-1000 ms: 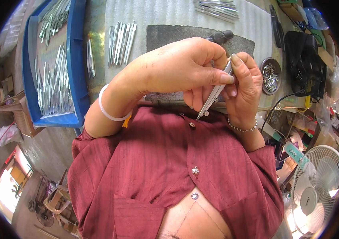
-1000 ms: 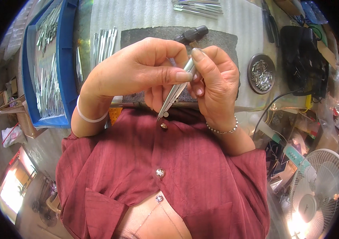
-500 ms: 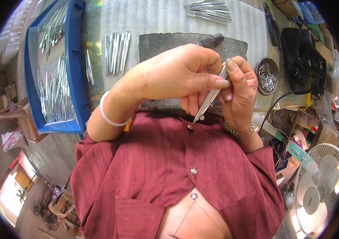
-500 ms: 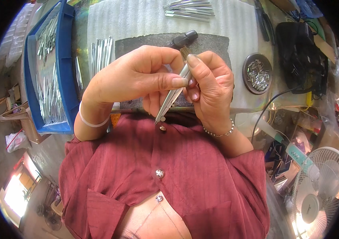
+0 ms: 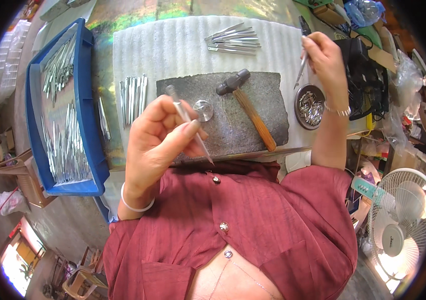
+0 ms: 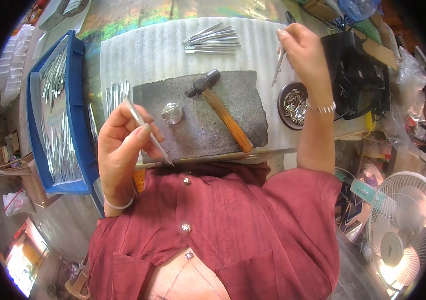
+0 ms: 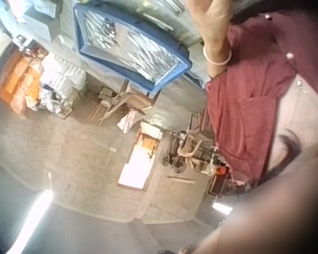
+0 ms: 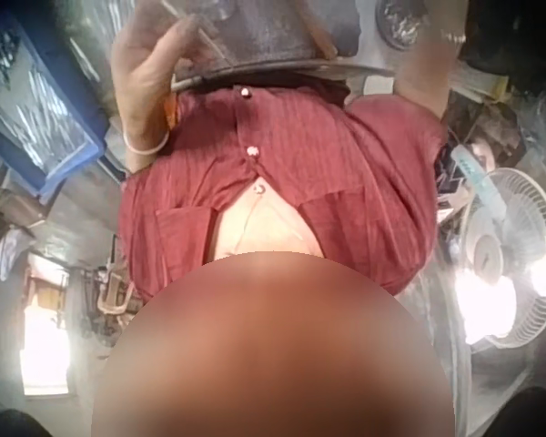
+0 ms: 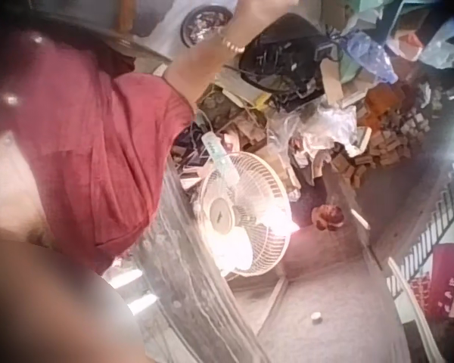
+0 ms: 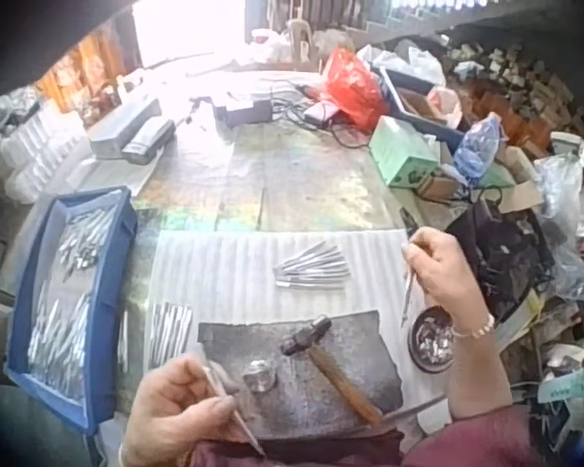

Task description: Hammering and shaping small metal strips on a jewelry workbench using a hammer and punch tool.

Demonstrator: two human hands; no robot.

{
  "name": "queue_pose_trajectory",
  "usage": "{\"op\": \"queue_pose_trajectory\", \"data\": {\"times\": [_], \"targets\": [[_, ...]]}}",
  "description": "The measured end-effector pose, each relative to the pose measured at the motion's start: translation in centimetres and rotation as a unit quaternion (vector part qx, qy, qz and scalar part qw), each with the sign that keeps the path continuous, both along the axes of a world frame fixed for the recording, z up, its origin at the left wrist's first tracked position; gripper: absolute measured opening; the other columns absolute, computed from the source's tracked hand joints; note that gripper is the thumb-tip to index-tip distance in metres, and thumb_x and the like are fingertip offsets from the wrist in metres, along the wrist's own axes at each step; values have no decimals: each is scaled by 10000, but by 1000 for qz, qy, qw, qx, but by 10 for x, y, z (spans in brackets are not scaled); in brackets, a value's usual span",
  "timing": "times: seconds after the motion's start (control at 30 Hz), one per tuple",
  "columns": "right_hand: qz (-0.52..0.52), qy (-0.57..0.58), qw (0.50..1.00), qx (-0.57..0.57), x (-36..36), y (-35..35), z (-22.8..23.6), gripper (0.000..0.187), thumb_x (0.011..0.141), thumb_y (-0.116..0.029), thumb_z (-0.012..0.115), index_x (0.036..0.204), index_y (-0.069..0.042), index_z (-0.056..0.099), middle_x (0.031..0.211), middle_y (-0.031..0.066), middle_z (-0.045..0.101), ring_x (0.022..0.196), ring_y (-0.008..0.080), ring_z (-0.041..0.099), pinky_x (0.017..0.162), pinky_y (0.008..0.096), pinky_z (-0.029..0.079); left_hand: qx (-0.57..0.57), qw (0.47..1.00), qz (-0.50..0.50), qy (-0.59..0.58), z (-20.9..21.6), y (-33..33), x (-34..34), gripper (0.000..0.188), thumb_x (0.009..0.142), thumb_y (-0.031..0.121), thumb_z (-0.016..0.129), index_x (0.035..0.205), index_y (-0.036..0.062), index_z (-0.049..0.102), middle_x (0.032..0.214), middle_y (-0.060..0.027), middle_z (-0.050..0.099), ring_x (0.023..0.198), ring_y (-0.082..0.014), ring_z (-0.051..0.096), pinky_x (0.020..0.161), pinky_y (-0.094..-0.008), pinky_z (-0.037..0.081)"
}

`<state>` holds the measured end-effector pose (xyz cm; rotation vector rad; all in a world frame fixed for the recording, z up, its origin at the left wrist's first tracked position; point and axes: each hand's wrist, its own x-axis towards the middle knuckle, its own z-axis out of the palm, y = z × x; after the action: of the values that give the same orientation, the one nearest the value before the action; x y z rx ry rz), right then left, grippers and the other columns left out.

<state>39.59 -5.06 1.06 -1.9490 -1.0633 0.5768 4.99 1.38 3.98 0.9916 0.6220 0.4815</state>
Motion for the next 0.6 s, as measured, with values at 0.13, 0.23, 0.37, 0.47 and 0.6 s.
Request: {"op": "queue_pose_trajectory", "data": {"times": [0.13,0.23,0.37,0.47,0.6], "targets": [[51,-214,972,-82,38,15,-56,189,872,-200,589,875,-11,580,635,52,575,545,126,535,513,277,435,-22,996,75,-42,-2,-11,-6,124,896,8,547,1005,11,488,840,-112,634,696,-145,641,602,-235,543],[21,-338,935,-109,12,19,-42,261,822,-196,577,1024,-30,579,880,161,637,819,317,621,734,389,481,-64,985,135,-86,-13,-11,-10,130,892,5,547,1004,17,482,884,-135,630,727,-188,658,639,-283,573],[172,34,984,5,-99,-9,21,315,787,-54,643,1100,-60,602,853,39,620,691,94,574,608,233,468,-197,953,143,-178,-32,-14,-13,117,895,18,553,995,36,495,944,-156,620,791,-242,671,677,-328,594],[280,248,926,61,-160,-20,23,361,740,36,683,1083,-52,616,891,26,602,675,60,533,612,190,454,-284,922,127,-228,-46,-20,-10,90,893,26,568,966,36,516,957,-161,627,843,-261,672,714,-337,598],[268,363,885,114,-184,-24,7,230,824,27,644,1051,3,613,880,20,593,701,61,561,587,178,450,-292,922,67,-243,-55,-25,-16,70,887,32,584,925,19,528,912,-153,641,825,-229,670,719,-315,586]]}}
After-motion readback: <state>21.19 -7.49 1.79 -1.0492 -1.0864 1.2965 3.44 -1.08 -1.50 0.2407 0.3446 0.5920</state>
